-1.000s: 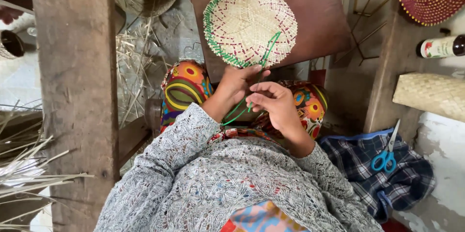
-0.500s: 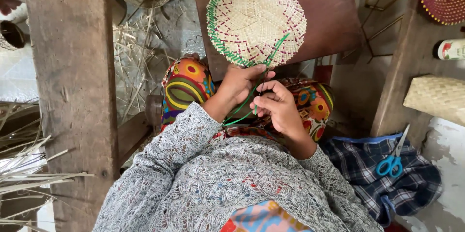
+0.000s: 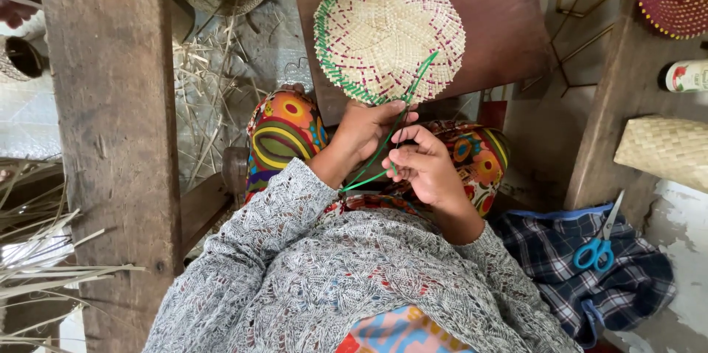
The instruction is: Weaving a green plastic string around the edge of a circular woven fan to secure and finish the border.
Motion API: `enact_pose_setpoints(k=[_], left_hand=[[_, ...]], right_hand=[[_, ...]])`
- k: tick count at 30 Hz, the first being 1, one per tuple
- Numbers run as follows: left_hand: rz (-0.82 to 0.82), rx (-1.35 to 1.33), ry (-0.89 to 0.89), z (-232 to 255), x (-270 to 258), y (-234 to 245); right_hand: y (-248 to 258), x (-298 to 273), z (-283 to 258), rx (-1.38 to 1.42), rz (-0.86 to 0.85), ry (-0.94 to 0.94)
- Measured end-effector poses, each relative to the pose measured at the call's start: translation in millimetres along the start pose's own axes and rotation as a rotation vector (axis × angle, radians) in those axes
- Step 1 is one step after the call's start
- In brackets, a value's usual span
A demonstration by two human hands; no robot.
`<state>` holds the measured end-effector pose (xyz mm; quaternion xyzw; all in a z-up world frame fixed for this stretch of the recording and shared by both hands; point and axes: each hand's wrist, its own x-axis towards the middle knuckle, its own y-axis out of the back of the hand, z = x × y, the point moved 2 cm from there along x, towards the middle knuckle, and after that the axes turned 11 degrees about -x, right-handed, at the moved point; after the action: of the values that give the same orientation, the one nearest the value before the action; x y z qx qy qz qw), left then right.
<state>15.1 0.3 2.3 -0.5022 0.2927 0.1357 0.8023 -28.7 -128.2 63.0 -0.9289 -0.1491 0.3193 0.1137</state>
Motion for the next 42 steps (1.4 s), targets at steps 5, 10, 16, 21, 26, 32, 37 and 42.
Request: enact_pose_setpoints(k=[5, 10, 16, 21, 26, 32, 37, 42], left_hand=[[0.072, 0.038, -0.016, -3, -6, 5], [0.088, 0.014, -0.033, 5, -25, -9], [0.053, 0.002, -0.045, -5, -3, 9], [-0.013, -0.068, -0.051, -42, 63, 72], [-0.028, -0.046, -0.003, -7, 17, 15], [-0.017, 0.004, 0.065, 17, -33, -19], [0.007, 0.01, 0.039, 13, -29, -13], [0.009, 0.071, 0.063, 6, -11, -6]], right_hand=[[-3, 8, 1, -0.176, 0.067, 0.159], [6, 20, 16, -0.306, 0.114, 0.29], [6, 15, 10, -0.159, 0.065, 0.169], [16, 17, 12, -0.026, 0.005, 0.093], [24, 21, 17, 0.047, -0.017, 0.052], [24, 33, 27, -0.086, 0.148, 0.176], [15, 28, 24, -0.113, 0.165, 0.199], [14, 29, 17, -0.136, 0.182, 0.228]])
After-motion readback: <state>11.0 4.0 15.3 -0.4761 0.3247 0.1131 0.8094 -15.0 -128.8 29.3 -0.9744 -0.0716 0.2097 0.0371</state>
